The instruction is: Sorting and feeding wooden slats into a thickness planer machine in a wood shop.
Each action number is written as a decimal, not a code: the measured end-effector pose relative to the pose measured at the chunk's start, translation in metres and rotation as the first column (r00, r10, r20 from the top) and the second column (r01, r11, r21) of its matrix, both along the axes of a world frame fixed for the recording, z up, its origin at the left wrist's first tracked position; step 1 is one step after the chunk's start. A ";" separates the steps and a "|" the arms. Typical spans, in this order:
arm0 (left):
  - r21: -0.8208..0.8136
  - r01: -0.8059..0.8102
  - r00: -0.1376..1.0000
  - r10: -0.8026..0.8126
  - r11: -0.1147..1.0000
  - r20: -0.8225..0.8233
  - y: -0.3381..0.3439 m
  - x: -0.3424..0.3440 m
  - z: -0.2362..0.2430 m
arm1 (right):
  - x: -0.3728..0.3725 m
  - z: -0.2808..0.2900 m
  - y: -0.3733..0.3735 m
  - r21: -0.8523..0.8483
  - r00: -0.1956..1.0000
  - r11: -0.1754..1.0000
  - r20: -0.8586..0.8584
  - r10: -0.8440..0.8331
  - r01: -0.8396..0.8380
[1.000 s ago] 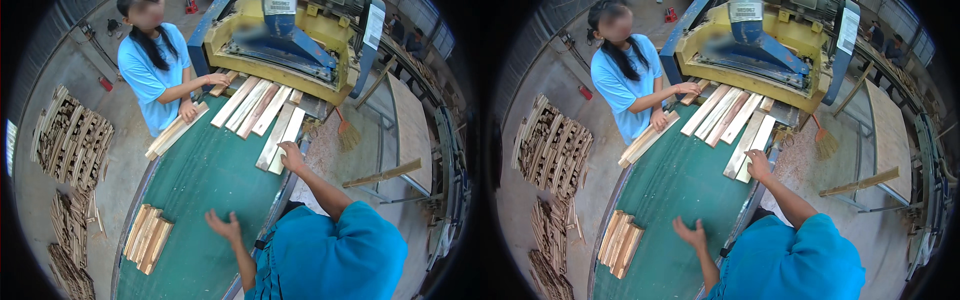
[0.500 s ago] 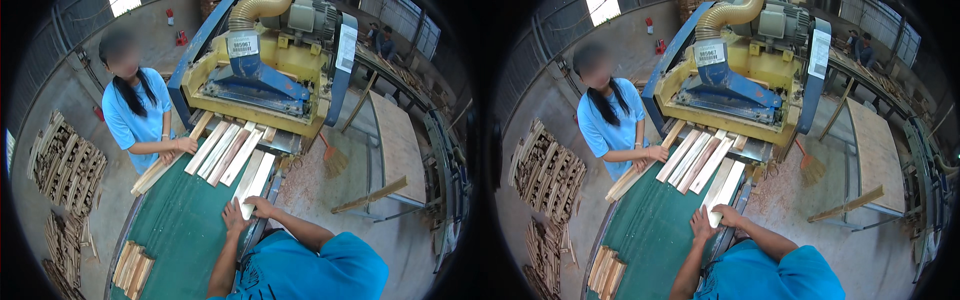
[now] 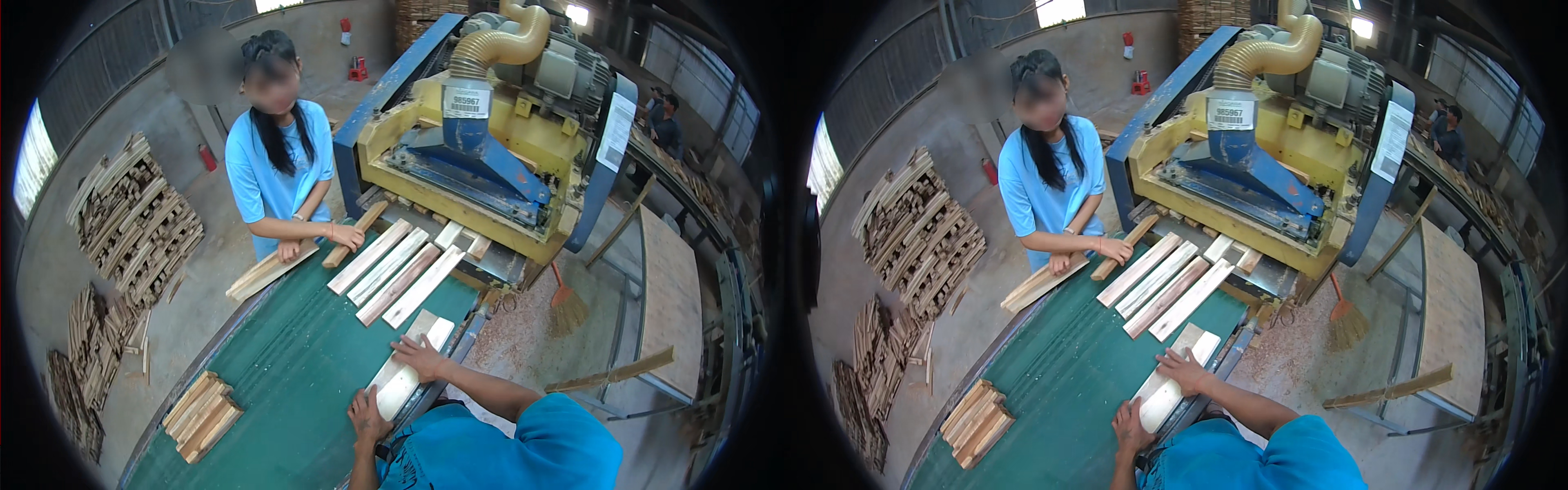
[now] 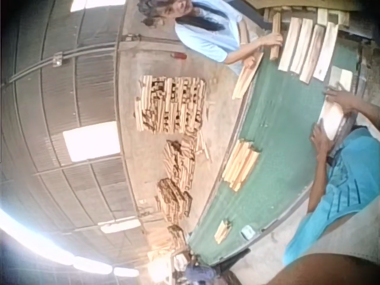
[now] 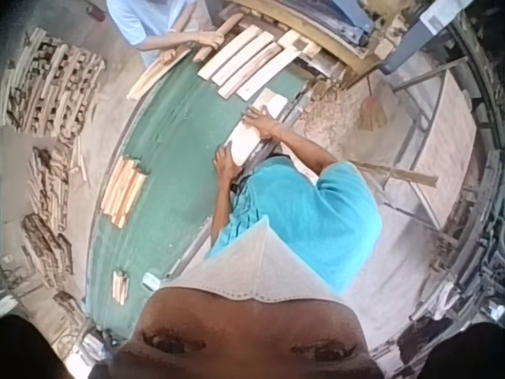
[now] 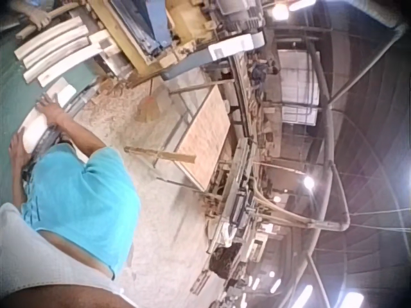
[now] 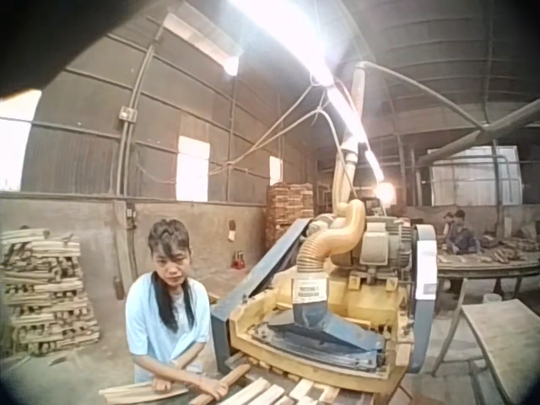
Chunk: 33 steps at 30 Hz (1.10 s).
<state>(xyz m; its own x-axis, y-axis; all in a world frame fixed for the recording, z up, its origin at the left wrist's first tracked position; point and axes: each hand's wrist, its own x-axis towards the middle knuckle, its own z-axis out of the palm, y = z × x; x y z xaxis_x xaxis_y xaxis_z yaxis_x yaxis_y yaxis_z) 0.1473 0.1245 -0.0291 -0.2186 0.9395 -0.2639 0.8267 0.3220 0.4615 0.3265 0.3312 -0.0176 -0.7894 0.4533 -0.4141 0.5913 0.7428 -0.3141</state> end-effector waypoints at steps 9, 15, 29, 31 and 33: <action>0.241 -0.300 0.933 0.230 0.923 0.278 -0.049 -0.034 -0.032 | -0.063 0.017 0.006 -0.244 0.995 0.967 -0.084 0.060 -0.078; 0.185 -0.172 0.975 0.140 0.968 0.174 -0.039 -0.032 0.005 | -0.073 -0.035 0.089 -0.073 0.855 0.952 -0.423 -0.298 0.296; 0.326 -0.485 0.874 0.464 0.811 0.147 -0.062 0.004 0.007 | -0.058 -0.061 0.106 0.171 0.964 0.981 -0.231 0.132 -0.094; 0.312 -0.509 0.861 0.481 0.802 0.166 -0.070 -0.002 0.007 | -0.061 -0.038 0.097 0.139 0.959 0.975 -0.203 0.197 -0.171; 0.328 -0.492 0.871 0.458 0.806 0.178 -0.067 -0.007 0.001 | -0.074 -0.027 0.084 0.047 0.946 0.972 -0.226 0.233 -0.228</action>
